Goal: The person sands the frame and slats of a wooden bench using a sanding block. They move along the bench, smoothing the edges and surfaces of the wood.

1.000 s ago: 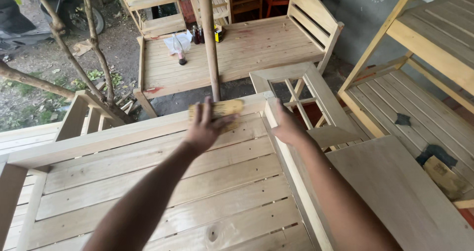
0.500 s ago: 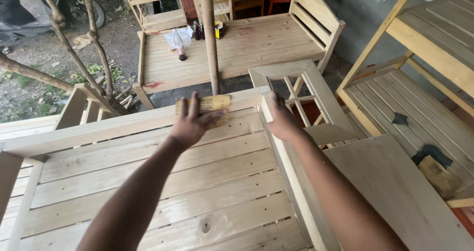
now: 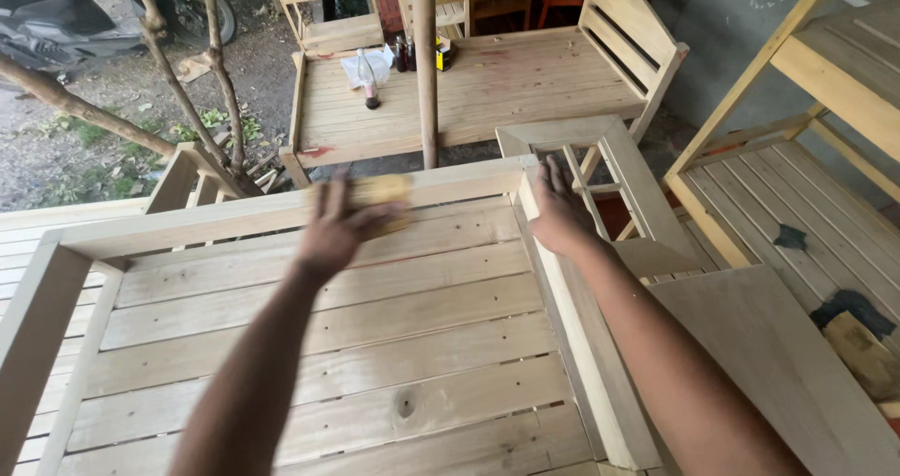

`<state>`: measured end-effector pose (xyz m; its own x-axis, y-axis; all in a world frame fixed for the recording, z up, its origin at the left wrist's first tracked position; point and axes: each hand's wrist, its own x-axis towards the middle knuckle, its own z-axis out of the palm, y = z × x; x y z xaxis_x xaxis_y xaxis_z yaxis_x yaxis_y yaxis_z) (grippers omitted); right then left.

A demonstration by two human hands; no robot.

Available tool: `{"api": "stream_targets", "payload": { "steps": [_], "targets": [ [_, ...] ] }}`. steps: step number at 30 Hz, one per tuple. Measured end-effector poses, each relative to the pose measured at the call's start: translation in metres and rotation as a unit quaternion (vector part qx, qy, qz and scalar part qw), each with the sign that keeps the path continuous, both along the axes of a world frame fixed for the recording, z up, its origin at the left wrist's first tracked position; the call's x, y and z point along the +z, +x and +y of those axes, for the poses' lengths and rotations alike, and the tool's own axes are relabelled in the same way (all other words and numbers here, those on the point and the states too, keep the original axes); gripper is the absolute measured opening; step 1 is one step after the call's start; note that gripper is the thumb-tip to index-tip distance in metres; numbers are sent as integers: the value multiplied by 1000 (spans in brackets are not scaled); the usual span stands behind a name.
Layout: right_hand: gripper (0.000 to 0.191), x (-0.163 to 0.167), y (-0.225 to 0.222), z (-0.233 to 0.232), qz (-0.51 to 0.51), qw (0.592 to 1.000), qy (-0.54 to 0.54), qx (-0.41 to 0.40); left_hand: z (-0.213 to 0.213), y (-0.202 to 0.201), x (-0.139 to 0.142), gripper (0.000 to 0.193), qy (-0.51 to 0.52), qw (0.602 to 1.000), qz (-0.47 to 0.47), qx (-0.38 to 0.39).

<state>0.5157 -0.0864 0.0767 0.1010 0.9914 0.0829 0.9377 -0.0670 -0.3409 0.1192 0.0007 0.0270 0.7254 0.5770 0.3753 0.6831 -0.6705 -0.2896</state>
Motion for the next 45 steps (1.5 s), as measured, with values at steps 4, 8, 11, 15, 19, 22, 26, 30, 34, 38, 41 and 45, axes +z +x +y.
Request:
{"api": "stream_targets", "payload": {
  "steps": [4, 8, 11, 15, 19, 22, 26, 30, 34, 38, 41, 45],
  "targets": [
    [103, 6, 0, -4, 44, 999, 10, 29, -26, -147, 12, 63, 42, 986, 100, 126],
    [105, 17, -12, -10, 27, 999, 3, 42, -25, -187, 23, 58, -32, 989, 53, 134],
    [105, 30, -19, -14, -22, 999, -2, 34, -9, -126, 27, 59, 13, 997, 62, 39],
    [112, 45, -32, -7, -121, 991, -58, -13, 3, -8, 22, 59, -96, 995, 0, -13],
    [119, 39, -73, 14, -233, 970, 31, 64, 5, 38, 1, 55, 8, 998, 34, -51],
    [120, 18, -116, 28, -184, 980, 42, 67, 9, -11, -7, 56, 98, 992, 54, -54],
    [119, 11, -130, 28, -130, 988, 34, 77, 9, -142, 2, 52, -47, 998, -36, -37],
    [121, 17, -147, 29, -154, 985, -5, 77, 8, -213, 12, 65, 70, 984, 160, 22],
    [119, 14, -204, 41, -136, 978, -18, 158, 11, -152, 3, 62, -1, 996, 85, -1],
    [109, 9, -227, 47, -132, 976, -21, 174, 16, -71, -21, 60, -61, 998, 25, -17],
    [107, 8, -214, 45, -137, 972, 6, 190, 18, -99, -28, 59, 44, 997, 48, -34],
    [111, 7, -205, 44, -121, 973, 11, 198, 10, -211, -18, 56, 123, 986, 107, 45]
  ]
}}
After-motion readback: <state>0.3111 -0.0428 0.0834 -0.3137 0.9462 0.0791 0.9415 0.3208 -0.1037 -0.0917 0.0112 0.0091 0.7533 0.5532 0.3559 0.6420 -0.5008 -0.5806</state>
